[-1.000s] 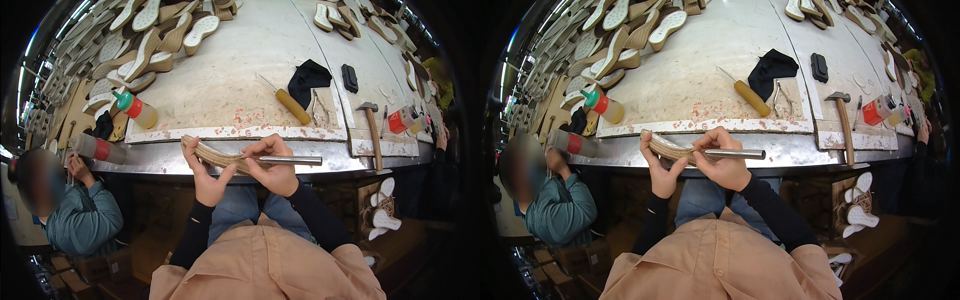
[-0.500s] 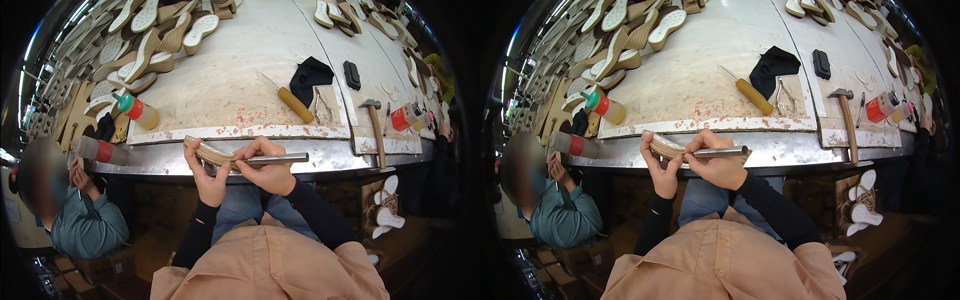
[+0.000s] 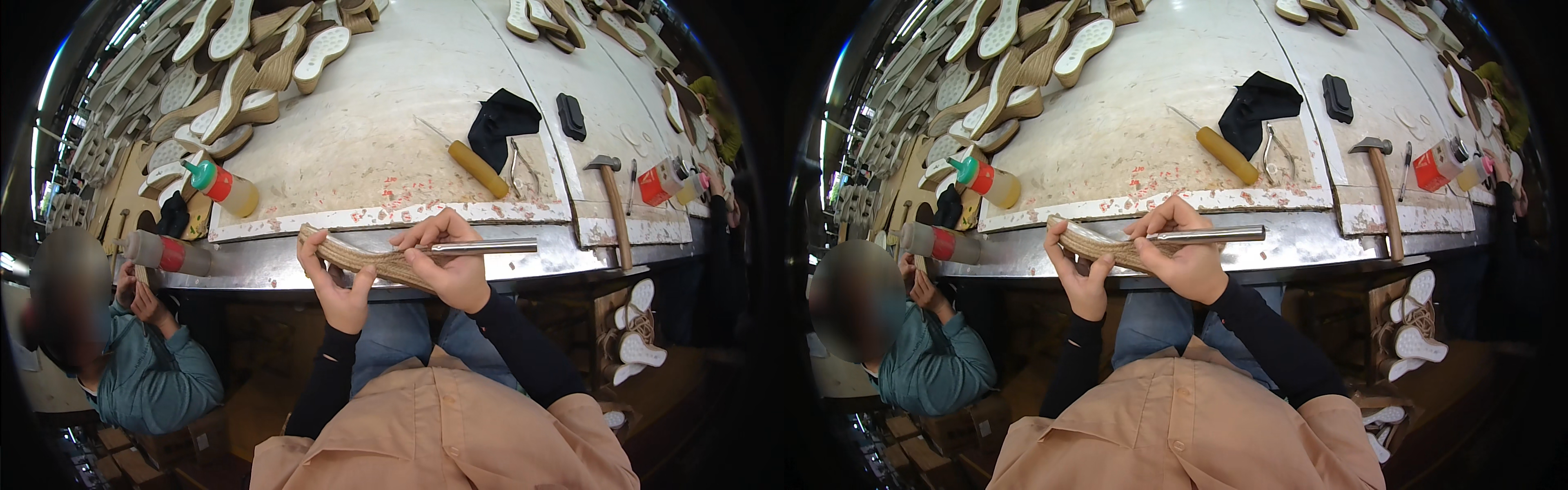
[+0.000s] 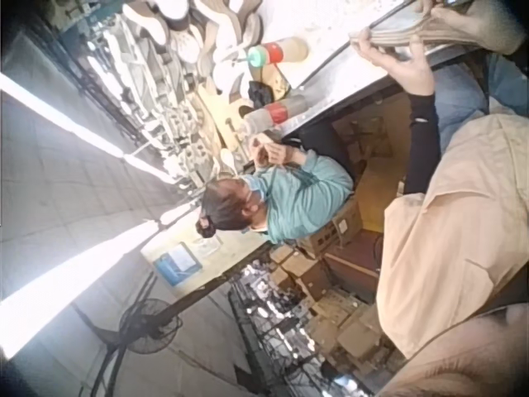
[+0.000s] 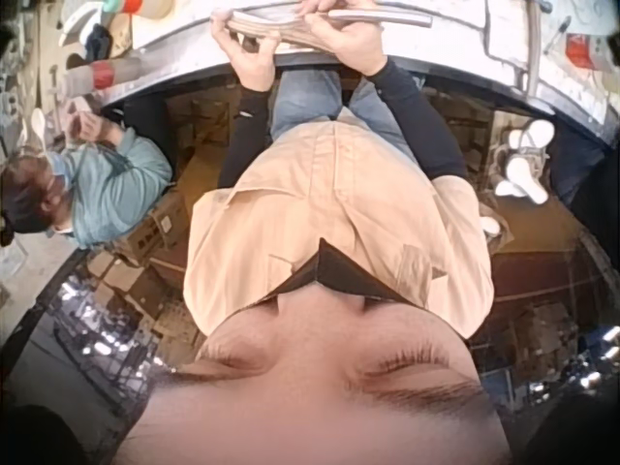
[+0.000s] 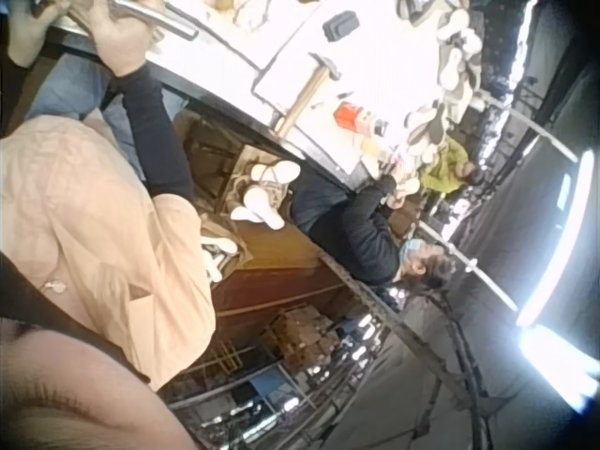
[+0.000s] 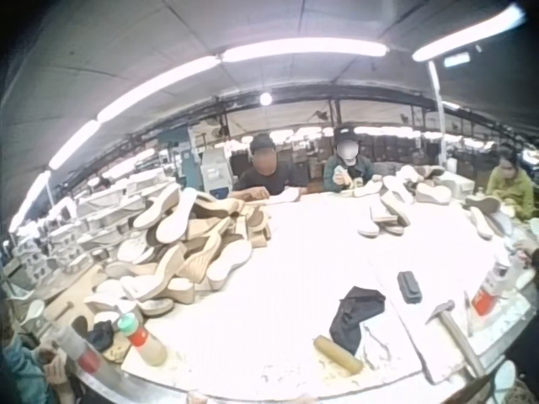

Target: The person uses a metal file to shape and smooth the edges of a wooden shoe sole. They repeatedly rotate the sole to work on different sides and occasionally inspect the surface. The person places the finished sole on a nearby pile and picks up a new one to continue the process.

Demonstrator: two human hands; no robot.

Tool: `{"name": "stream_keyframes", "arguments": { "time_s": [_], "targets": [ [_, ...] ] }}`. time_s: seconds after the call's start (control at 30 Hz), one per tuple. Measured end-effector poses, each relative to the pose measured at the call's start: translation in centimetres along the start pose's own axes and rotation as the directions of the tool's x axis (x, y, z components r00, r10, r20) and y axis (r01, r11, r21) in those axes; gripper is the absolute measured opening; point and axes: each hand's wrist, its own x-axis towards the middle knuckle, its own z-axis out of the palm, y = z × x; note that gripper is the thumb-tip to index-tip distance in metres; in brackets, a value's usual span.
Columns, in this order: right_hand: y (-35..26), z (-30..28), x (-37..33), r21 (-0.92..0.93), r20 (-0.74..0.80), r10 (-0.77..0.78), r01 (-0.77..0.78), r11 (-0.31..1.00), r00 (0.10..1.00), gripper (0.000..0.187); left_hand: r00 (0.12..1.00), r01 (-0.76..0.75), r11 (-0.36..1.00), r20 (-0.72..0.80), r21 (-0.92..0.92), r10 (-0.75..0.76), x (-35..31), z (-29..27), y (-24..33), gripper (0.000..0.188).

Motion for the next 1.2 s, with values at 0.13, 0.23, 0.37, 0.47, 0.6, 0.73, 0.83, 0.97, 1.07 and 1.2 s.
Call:
{"name": "stream_keyframes", "arguments": {
  "time_s": [0.13, 0.23, 0.37, 0.47, 0.6, 0.73, 0.83, 0.97, 1.07, 1.2],
  "targets": [
    [-0.3, 0.0, 0.2, 0.095, -0.041, -0.008, 0.012, 0.995, 0.999, 0.021, 1.0, -0.004, 1.0, -0.031, -0.022, 0.003, -0.1, 0.8, -0.1, 0.075],
    [-1.1, 0.0, 0.1, 0.137, -0.052, -0.017, 0.024, 0.99, 0.998, 0.021, 0.993, -0.097, 0.986, -0.049, 0.132, 0.104, 0.1, 1.2, -0.2, 0.075],
    [-2.5, -0.9, -0.5, -0.209, 0.031, -0.132, 0.135, 0.969, 0.991, 0.02, 0.997, -0.05, 0.995, -0.048, 0.086, 0.054, 0.0, 1.2, -0.2, 0.077],
    [-2.6, -1.3, -0.8, -0.334, 0.013, -0.068, 0.068, 0.94, 0.998, 0.026, 0.999, -0.039, 0.996, -0.019, 0.076, 0.04, 0.0, 0.6, 0.1, 0.077],
    [-1.9, -1.0, -1.1, -0.304, -0.079, -0.021, -0.004, 0.953, 0.997, 0.029, 0.991, -0.121, 0.978, -0.034, 0.17, 0.129, 0.2, 0.4, 0.8, 0.072],
    [-1.2, -0.6, -0.8, -0.444, -0.009, -0.136, 0.118, 0.888, 0.991, 0.019, 0.945, -0.315, 0.793, 0.091, 0.521, 0.315, 0.0, 0.5, 2.6, 0.057],
    [-0.7, -0.5, -0.3, -0.417, 0.042, -0.134, 0.14, 0.898, 0.99, 0.016, 0.938, -0.319, 0.645, 0.133, 0.694, 0.321, 0.3, 0.7, 3.9, 0.041],
    [-0.5, -0.6, -0.5, -0.428, 0.049, -0.143, 0.15, 0.891, 0.989, 0.017, 0.957, -0.286, 0.605, 0.19, 0.743, 0.22, 1.1, 0.7, 4.7, 0.03],
    [-0.2, -0.7, -0.6, -0.446, 0.045, -0.164, 0.167, 0.88, 0.985, 0.019, 0.961, -0.275, 0.626, 0.229, 0.73, 0.155, 1.5, 0.7, 4.7, 0.024],
    [0.1, -0.5, -0.6, -0.445, 0.03, -0.236, 0.224, 0.867, 0.971, 0.014, 0.96, -0.274, 0.628, 0.247, 0.729, 0.131, 1.4, 0.9, 4.6, 0.019]
  ]
}}
